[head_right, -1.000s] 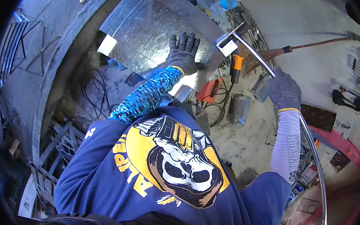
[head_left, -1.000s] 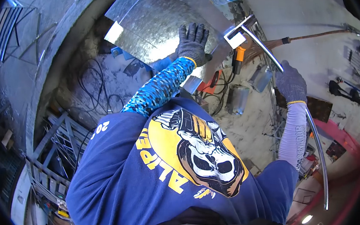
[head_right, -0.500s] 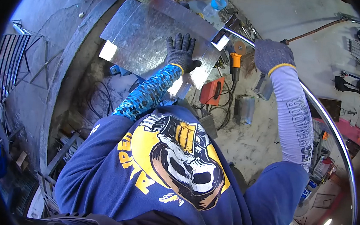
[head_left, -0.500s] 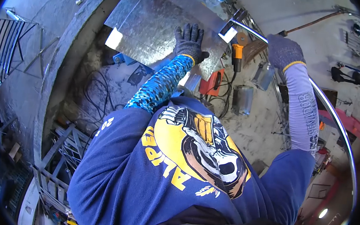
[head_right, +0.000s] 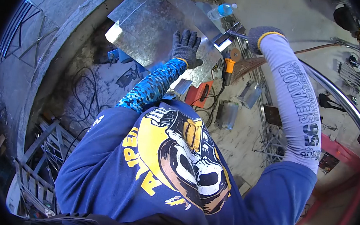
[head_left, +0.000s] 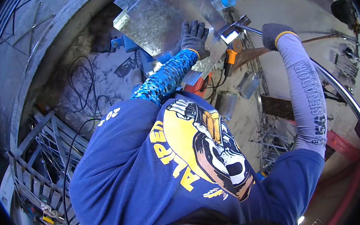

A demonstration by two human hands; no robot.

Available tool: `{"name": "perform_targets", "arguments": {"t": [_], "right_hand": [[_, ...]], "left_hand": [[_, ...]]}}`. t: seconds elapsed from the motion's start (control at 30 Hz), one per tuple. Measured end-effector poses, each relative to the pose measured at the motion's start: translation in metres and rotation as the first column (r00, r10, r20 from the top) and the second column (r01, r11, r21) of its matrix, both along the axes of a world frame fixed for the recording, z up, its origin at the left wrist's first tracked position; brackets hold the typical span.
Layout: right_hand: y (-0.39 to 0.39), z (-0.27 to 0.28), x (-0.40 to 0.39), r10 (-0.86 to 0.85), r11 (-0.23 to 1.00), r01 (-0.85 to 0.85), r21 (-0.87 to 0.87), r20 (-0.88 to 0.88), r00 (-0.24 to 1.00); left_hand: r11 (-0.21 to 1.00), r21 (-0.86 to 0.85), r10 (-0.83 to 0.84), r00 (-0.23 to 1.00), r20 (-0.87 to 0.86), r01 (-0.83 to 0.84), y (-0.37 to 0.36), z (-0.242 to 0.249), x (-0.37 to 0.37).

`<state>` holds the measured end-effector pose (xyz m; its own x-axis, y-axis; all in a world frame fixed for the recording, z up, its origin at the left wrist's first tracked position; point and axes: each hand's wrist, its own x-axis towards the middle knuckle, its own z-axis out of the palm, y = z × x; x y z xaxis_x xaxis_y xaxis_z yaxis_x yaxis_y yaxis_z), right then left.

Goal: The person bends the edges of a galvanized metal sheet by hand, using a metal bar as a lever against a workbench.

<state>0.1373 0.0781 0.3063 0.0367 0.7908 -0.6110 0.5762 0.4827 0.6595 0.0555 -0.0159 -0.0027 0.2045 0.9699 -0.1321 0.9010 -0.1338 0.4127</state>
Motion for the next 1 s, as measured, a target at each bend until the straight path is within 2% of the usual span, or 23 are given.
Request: {"name": "perform_targets", "arguments": {"t": [0.03, 0.17, 0.2, 0.33, 0.53, 0.6, 0.7, 0.8, 0.9, 1.0], "right_hand": [[-0.001, 0.0, -0.009, 0.032, 0.999, -0.032, -0.025, 0.006, 0.999], [-0.002, 0.001, -0.039, -0.045, 0.999, 0.046, -0.01, 0.04, 0.998], [0.002, -0.006, -0.038, 0.018, 1.0, -0.019, 0.015, 0.044, 0.999], [0.011, -0.008, -0.049, 0.105, 0.994, -0.104, -0.018, 0.103, 0.989], [0.013, -0.014, -0.075, 0.07, 0.997, -0.064, -0.042, 0.157, 0.985], [0.009, -0.013, -0.089, 0.101, 0.995, -0.103, 0.01, 0.129, 0.986], [0.012, -0.014, -0.098, 0.156, 0.988, -0.157, -0.011, 0.146, 0.977], [0.013, -0.012, -0.112, 0.07, 0.997, -0.074, 0.023, 0.156, 0.985], [0.015, -0.016, -0.121, 0.136, 0.989, -0.143, 0.026, 0.182, 0.974], [0.018, -0.019, -0.132, 0.128, 0.992, -0.122, -0.04, 0.229, 0.965]], "left_hand": [[1.0, 0.008, 0.007, 1.0, 0.001, -0.007, -0.001, 0.003, -0.001], [1.0, -0.028, -0.008, 1.0, -0.023, 0.008, 0.0, 0.005, -0.001], [1.0, -0.024, -0.008, 1.0, -0.029, 0.008, -0.001, 0.005, -0.001], [0.998, -0.056, -0.017, 1.0, -0.022, 0.016, -0.001, 0.009, -0.004], [0.999, -0.04, 0.007, 1.0, -0.008, -0.008, -0.001, 0.007, -0.001], [0.999, -0.027, 0.021, 1.0, -0.005, -0.021, -0.001, 0.003, 0.001], [1.0, -0.025, 0.019, 1.0, -0.006, -0.019, -0.001, 0.004, -0.002], [0.999, -0.033, 0.005, 1.0, -0.001, -0.005, -0.002, 0.008, -0.003], [0.999, -0.043, 0.0, 1.0, -0.013, -0.001, -0.001, 0.01, -0.004], [1.0, -0.031, -0.002, 1.0, -0.008, 0.001, -0.002, 0.009, -0.005]]}}
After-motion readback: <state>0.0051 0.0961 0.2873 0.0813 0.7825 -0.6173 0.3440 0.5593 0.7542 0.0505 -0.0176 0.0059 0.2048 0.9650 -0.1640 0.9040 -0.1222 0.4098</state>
